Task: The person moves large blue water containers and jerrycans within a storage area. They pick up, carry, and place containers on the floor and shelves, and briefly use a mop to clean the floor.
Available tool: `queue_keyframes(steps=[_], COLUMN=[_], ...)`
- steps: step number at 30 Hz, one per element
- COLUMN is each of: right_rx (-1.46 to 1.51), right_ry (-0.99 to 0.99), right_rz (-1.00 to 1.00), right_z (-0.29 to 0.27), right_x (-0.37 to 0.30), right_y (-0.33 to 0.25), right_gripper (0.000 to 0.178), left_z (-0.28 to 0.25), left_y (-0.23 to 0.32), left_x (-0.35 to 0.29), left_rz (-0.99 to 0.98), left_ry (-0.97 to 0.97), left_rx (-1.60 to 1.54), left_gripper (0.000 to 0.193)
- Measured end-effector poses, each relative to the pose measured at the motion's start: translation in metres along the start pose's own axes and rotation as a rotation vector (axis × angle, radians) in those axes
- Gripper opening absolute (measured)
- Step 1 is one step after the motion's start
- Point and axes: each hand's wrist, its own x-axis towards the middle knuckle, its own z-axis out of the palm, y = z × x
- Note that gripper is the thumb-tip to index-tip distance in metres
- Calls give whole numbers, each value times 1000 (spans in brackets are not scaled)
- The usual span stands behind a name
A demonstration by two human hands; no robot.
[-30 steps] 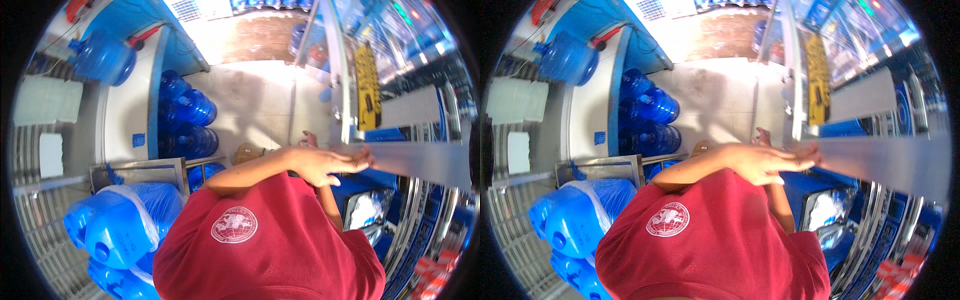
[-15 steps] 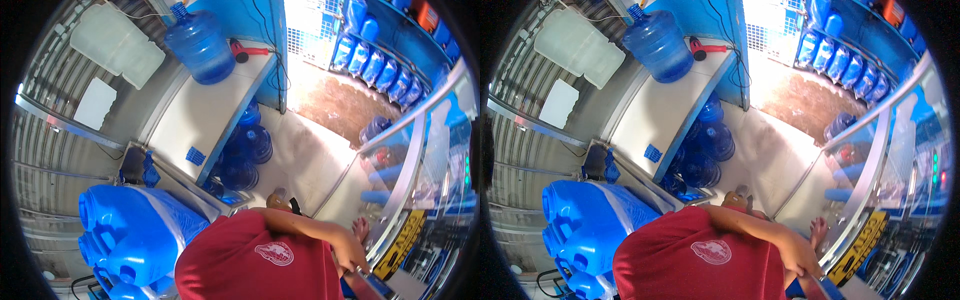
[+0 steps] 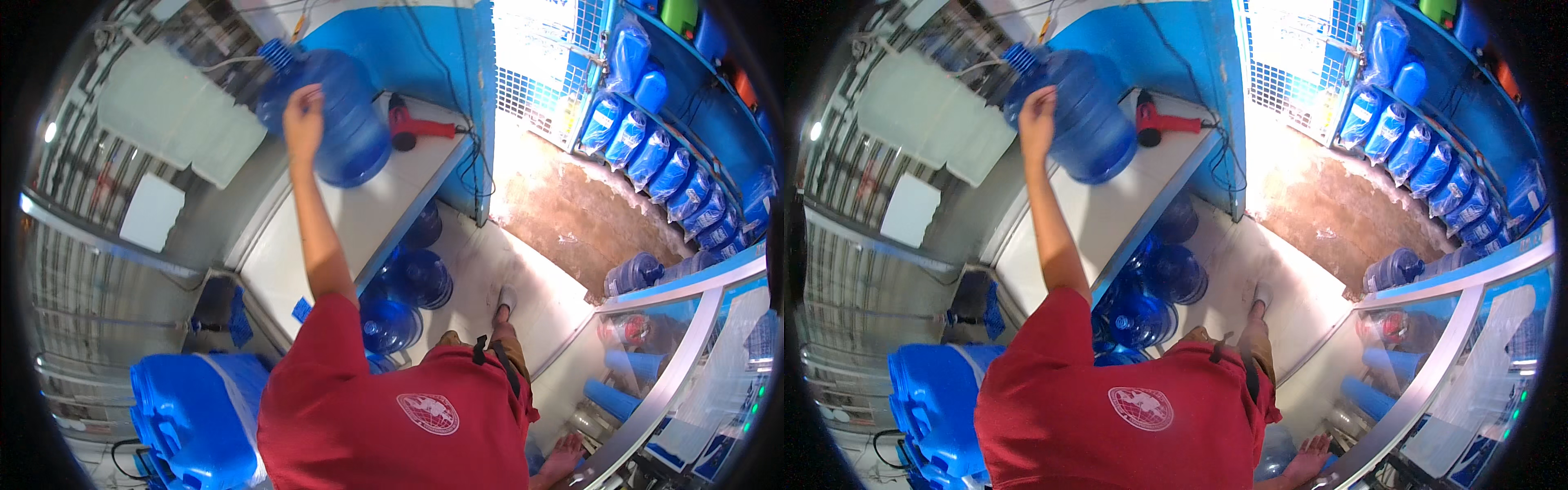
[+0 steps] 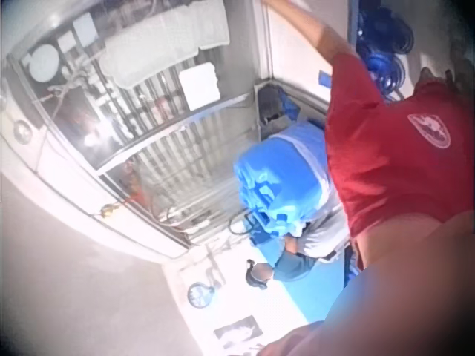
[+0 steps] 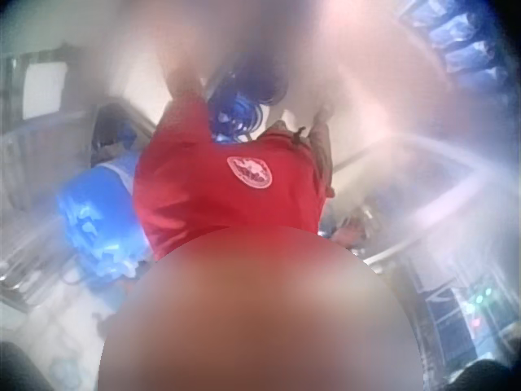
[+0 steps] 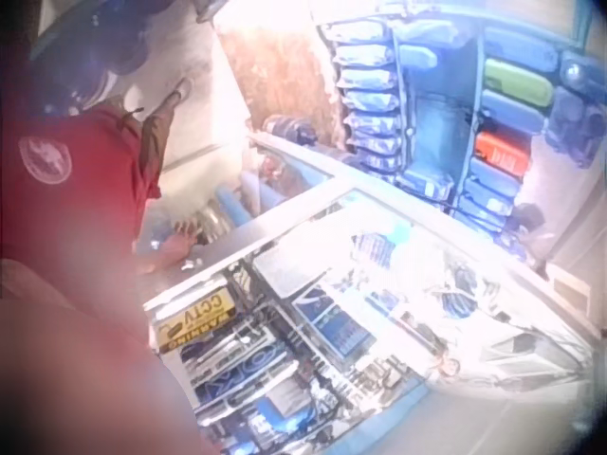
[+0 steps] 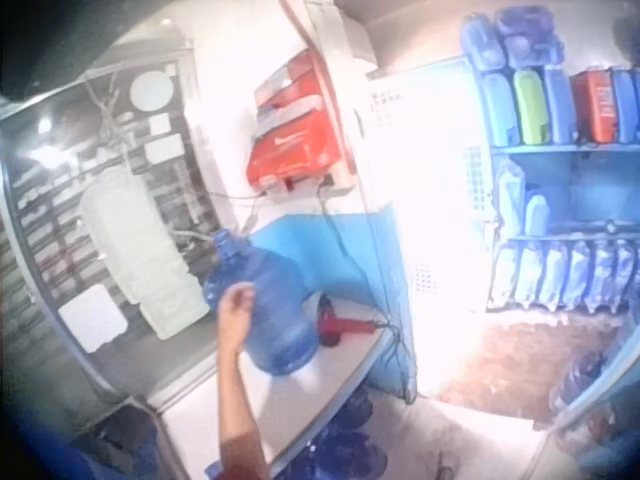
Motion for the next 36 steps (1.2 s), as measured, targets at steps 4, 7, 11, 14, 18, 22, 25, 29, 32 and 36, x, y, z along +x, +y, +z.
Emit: queue_keyframes(steps=[4,7,11,14,18,22,25,29,32,36], right_rx=[641,827,1038,1059,1006,741,412,7,-161,-319], right_ry=[65,694,1063,1053,953,881,810,700,651,596], right_rz=[-129,-378,-627,-638,-602,-495,-319,-129,-46,43], right_z=[29,66,118,157,192,211,229,250,258,270], right_x=[62,138,205,232,242,242,255,289,311,338], right_y=[3,-6,-31,-43,-42,-28,-14,4,21,39], right_gripper=[45,36,36,36,36,35,35,34,34,34], left_z=[14,50,136,207,262,284,291,294,294,296], left_y=[-27,-28,-49,-94,-149,-177,-184,-183,-180,-183], left_x=[44,50,-13,-77,-107,-92,-80,-78,-73,-62], left_rz=[34,316,80,167,52,122,116,41,-20,21], left_ry=[278,451,10,-498,-578,-626,-599,-510,-468,-469], left_rx=[418,673,509,606,701,736,788,867,849,834], left_gripper=[23,18,13,40,56,47,47,54,53,50])
